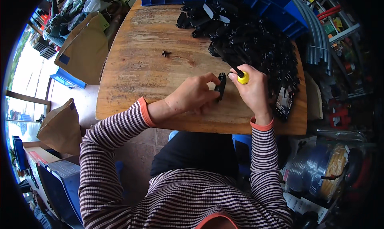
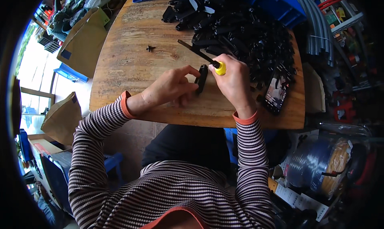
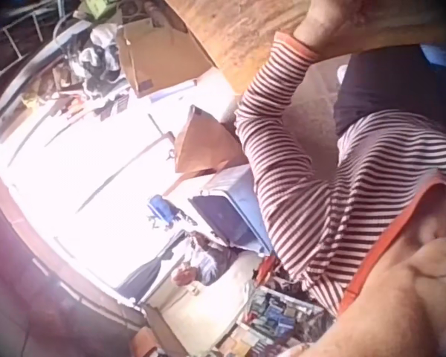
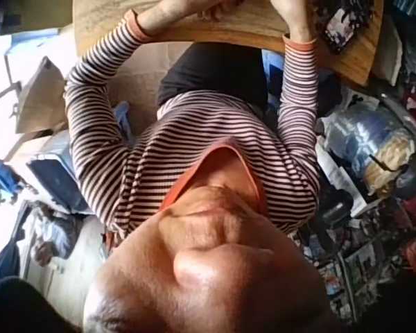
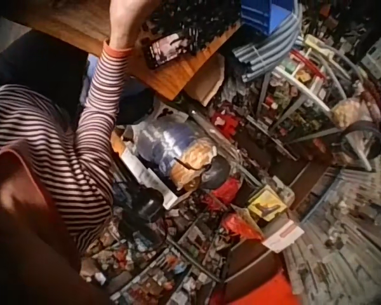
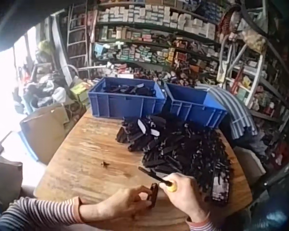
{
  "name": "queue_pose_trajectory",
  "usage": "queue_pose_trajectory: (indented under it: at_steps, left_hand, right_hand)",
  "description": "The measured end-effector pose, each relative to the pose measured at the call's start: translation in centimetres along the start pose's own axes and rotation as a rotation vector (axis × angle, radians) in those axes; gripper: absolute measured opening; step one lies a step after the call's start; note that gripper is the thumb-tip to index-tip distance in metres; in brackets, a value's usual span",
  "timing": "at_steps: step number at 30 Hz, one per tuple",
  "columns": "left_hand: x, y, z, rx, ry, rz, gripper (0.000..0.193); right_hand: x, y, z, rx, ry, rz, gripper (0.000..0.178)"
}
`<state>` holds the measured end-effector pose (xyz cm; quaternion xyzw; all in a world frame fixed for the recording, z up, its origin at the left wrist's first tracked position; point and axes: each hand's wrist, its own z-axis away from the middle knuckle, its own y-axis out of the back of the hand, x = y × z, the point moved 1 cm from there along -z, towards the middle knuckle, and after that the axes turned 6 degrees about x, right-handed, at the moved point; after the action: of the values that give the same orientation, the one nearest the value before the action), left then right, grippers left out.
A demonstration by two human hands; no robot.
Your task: Assembling black plastic components using a screwdriver at a workbench.
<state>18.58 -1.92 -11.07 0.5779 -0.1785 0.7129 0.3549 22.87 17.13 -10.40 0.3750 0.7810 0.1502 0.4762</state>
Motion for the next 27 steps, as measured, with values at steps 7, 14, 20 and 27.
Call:
queue_pose_trajectory:
  at_steps: [7, 14, 20, 27]
  left_hand:
    - [-0.1, 0.9, 0.8, 0.164, -0.731, -0.681, 0.037]
    - [-2.7, -1.0, -0.7, 0.085, -1.167, -0.856, 0.041]
    - [-2.6, -1.3, -0.5, -0.008, -1.079, -0.912, 0.040]
    - [-1.7, -1.2, -0.6, -0.011, -1.086, -0.916, 0.039]
  right_hand:
    - [-1.2, -0.1, -0.2, -0.012, 0.046, 0.055, 0.014]
    - [-0.6, -0.3, 0.5, -0.075, 0.081, 0.123, 0.012]
    - [-0.6, -0.4, 0.9, -0.146, 0.221, 0.247, 0.013]
    - [-0.8, -0.6, -2.2, 0.086, -0.037, -0.519, 0.008]
